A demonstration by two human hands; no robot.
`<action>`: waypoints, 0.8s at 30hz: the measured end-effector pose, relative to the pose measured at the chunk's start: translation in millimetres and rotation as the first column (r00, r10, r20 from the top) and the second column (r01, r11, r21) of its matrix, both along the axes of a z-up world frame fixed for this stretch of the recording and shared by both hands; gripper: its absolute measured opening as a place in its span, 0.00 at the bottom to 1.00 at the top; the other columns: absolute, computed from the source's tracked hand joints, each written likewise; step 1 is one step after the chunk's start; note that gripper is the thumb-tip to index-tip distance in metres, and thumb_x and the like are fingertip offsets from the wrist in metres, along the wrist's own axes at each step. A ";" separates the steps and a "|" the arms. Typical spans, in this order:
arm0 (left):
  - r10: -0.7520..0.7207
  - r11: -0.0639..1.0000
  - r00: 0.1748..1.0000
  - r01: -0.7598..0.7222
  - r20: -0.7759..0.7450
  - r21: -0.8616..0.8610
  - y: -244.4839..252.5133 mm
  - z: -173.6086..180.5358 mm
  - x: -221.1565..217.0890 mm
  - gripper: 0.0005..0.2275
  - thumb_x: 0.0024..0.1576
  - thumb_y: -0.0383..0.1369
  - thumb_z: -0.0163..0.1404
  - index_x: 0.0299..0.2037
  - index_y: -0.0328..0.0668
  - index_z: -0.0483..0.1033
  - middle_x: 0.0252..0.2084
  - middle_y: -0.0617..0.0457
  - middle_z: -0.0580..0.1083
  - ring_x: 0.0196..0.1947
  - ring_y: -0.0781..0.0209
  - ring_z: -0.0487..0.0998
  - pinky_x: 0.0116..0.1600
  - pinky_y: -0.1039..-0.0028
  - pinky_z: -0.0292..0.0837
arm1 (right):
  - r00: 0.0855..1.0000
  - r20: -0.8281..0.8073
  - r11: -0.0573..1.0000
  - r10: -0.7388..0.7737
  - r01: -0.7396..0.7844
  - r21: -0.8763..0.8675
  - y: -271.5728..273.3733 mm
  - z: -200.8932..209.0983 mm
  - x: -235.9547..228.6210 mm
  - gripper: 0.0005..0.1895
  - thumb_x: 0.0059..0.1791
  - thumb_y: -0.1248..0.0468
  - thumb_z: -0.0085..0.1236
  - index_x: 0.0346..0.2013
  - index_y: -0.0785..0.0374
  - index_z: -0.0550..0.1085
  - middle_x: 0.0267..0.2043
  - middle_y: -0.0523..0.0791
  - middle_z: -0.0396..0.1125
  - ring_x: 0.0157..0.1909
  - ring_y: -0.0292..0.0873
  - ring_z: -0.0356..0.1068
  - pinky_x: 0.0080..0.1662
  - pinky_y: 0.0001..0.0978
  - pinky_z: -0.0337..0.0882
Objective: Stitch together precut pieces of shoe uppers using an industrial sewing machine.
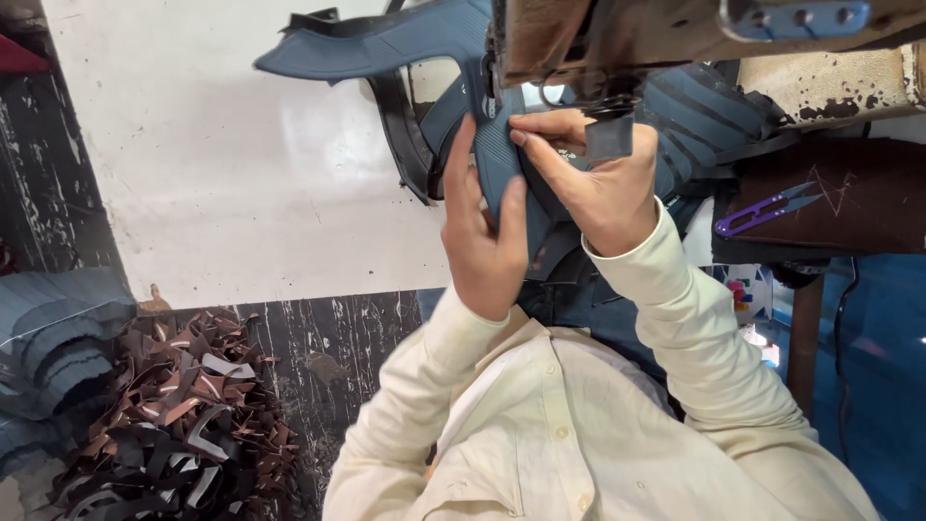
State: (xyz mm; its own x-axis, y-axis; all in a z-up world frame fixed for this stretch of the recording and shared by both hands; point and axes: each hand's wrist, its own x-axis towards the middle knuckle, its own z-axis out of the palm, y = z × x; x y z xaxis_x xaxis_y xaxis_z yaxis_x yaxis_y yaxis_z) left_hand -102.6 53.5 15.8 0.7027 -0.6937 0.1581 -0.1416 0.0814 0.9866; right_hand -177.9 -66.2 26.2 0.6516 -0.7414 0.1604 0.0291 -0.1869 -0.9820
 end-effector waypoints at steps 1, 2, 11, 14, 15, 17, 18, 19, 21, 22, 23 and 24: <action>-0.030 0.999 0.986 0.031 -0.165 0.008 4.2 4.3 -6.6 0.28 0.67 0.20 0.47 0.76 0.39 0.49 0.51 0.47 0.76 0.37 0.72 0.76 0.40 0.84 0.71 | 1.000 0.007 1.000 0.007 -0.007 -0.027 -2.1 -0.7 -1.0 0.08 0.56 0.76 0.59 0.50 0.73 0.78 0.46 0.49 0.77 0.47 0.37 0.77 0.51 0.24 0.77; -0.060 0.998 0.943 0.066 -0.326 0.009 8.7 8.4 -13.1 0.32 0.64 0.20 0.46 0.76 0.41 0.44 0.51 0.47 0.74 0.26 0.74 0.73 0.27 0.85 0.69 | 1.000 0.013 0.998 0.014 -0.014 -0.054 -3.9 -1.5 -2.1 0.08 0.56 0.77 0.59 0.50 0.73 0.78 0.46 0.50 0.77 0.48 0.37 0.78 0.51 0.24 0.77; -0.035 0.991 0.965 0.066 -0.259 0.113 3.9 11.7 -11.2 0.29 0.64 0.18 0.45 0.76 0.39 0.50 0.38 0.56 0.67 0.23 0.72 0.72 0.24 0.81 0.69 | 0.995 -0.051 0.973 -0.080 0.067 -0.220 -9.3 -9.3 -24.3 0.05 0.56 0.75 0.62 0.47 0.71 0.79 0.41 0.47 0.75 0.40 0.37 0.77 0.43 0.26 0.76; -0.085 0.993 0.976 0.100 -0.201 0.066 1.2 5.7 2.5 0.29 0.65 0.17 0.45 0.78 0.39 0.51 0.33 0.59 0.64 0.25 0.75 0.67 0.30 0.82 0.68 | 0.965 -0.132 0.902 -0.226 0.156 -0.404 -18.2 -15.4 -42.3 0.14 0.53 0.73 0.66 0.53 0.72 0.76 0.47 0.50 0.69 0.43 0.42 0.73 0.43 0.31 0.73; -0.086 0.993 0.976 0.101 -0.202 0.067 0.2 3.6 8.5 0.29 0.65 0.17 0.45 0.78 0.39 0.51 0.33 0.59 0.64 0.25 0.75 0.67 0.30 0.82 0.68 | 0.965 -0.133 0.902 -0.227 0.157 -0.403 -24.8 -26.3 -49.6 0.14 0.53 0.73 0.66 0.53 0.72 0.76 0.47 0.50 0.69 0.43 0.42 0.73 0.43 0.31 0.73; -0.139 0.984 0.990 0.136 0.023 0.113 -2.4 -1.0 20.6 0.30 0.66 0.17 0.47 0.79 0.40 0.53 0.35 0.59 0.62 0.29 0.77 0.63 0.35 0.83 0.63 | 0.868 -0.317 0.766 -0.382 0.106 -0.634 -38.4 -48.3 -64.2 0.32 0.44 0.67 0.73 0.60 0.74 0.72 0.52 0.54 0.64 0.48 0.51 0.67 0.48 0.40 0.70; -0.141 0.984 0.990 0.138 0.023 0.113 -5.0 -0.6 25.6 0.30 0.66 0.17 0.47 0.79 0.40 0.53 0.35 0.59 0.62 0.29 0.77 0.63 0.35 0.83 0.63 | 0.867 -0.318 0.767 -0.384 0.107 -0.633 -41.3 -58.1 -70.5 0.32 0.44 0.67 0.73 0.60 0.74 0.72 0.52 0.54 0.64 0.48 0.51 0.67 0.48 0.40 0.70; -0.185 0.980 0.983 0.184 0.009 0.080 -8.0 0.3 31.1 0.30 0.66 0.17 0.46 0.78 0.39 0.52 0.38 0.58 0.67 0.31 0.77 0.66 0.37 0.83 0.63 | 0.843 -0.348 0.735 -0.411 0.081 -0.673 -44.3 -67.6 -76.3 0.33 0.44 0.66 0.74 0.61 0.74 0.72 0.52 0.54 0.64 0.51 0.53 0.65 0.51 0.43 0.69; -0.230 0.972 0.973 0.230 -0.001 0.049 -12.5 -1.8 41.7 0.29 0.67 0.17 0.45 0.78 0.38 0.52 0.40 0.57 0.73 0.34 0.77 0.69 0.39 0.83 0.64 | 0.817 -0.374 0.704 -0.439 0.054 -0.708 -47.5 -75.2 -83.7 0.35 0.43 0.65 0.75 0.62 0.73 0.72 0.53 0.54 0.63 0.53 0.56 0.62 0.55 0.46 0.67; -0.261 0.965 0.965 0.261 -0.033 0.012 -14.0 -4.8 46.7 0.27 0.68 0.17 0.45 0.77 0.36 0.53 0.41 0.56 0.72 0.33 0.77 0.69 0.36 0.83 0.65 | 0.838 -0.346 0.722 -0.422 0.079 -0.688 -47.8 -73.6 -85.3 0.33 0.45 0.67 0.74 0.62 0.72 0.73 0.54 0.53 0.64 0.55 0.56 0.63 0.58 0.46 0.67; -0.296 0.955 0.953 0.294 -0.066 -0.029 -16.8 -8.4 50.9 0.24 0.70 0.17 0.45 0.76 0.34 0.54 0.42 0.55 0.72 0.33 0.76 0.70 0.34 0.83 0.66 | 0.856 -0.317 0.737 -0.409 0.105 -0.668 -48.6 -71.5 -88.5 0.31 0.46 0.69 0.73 0.62 0.71 0.73 0.55 0.53 0.64 0.57 0.56 0.63 0.60 0.45 0.67; -0.301 0.954 0.952 0.299 -0.065 -0.029 -21.1 -8.3 55.5 0.24 0.70 0.17 0.45 0.76 0.34 0.54 0.42 0.55 0.72 0.33 0.76 0.70 0.34 0.83 0.66 | 0.854 -0.316 0.736 -0.414 0.109 -0.668 -45.6 -67.6 -92.2 0.31 0.46 0.69 0.73 0.62 0.71 0.73 0.55 0.53 0.64 0.57 0.56 0.63 0.60 0.45 0.67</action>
State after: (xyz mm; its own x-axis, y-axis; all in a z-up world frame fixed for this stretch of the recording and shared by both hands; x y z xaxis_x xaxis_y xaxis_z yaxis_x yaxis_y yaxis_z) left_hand -47.1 32.4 7.6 0.4721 -0.8716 0.1321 -0.0405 0.1282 0.9909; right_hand -270.1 -111.8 -41.4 0.5569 -0.7296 0.3970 -0.4956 -0.6755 -0.5461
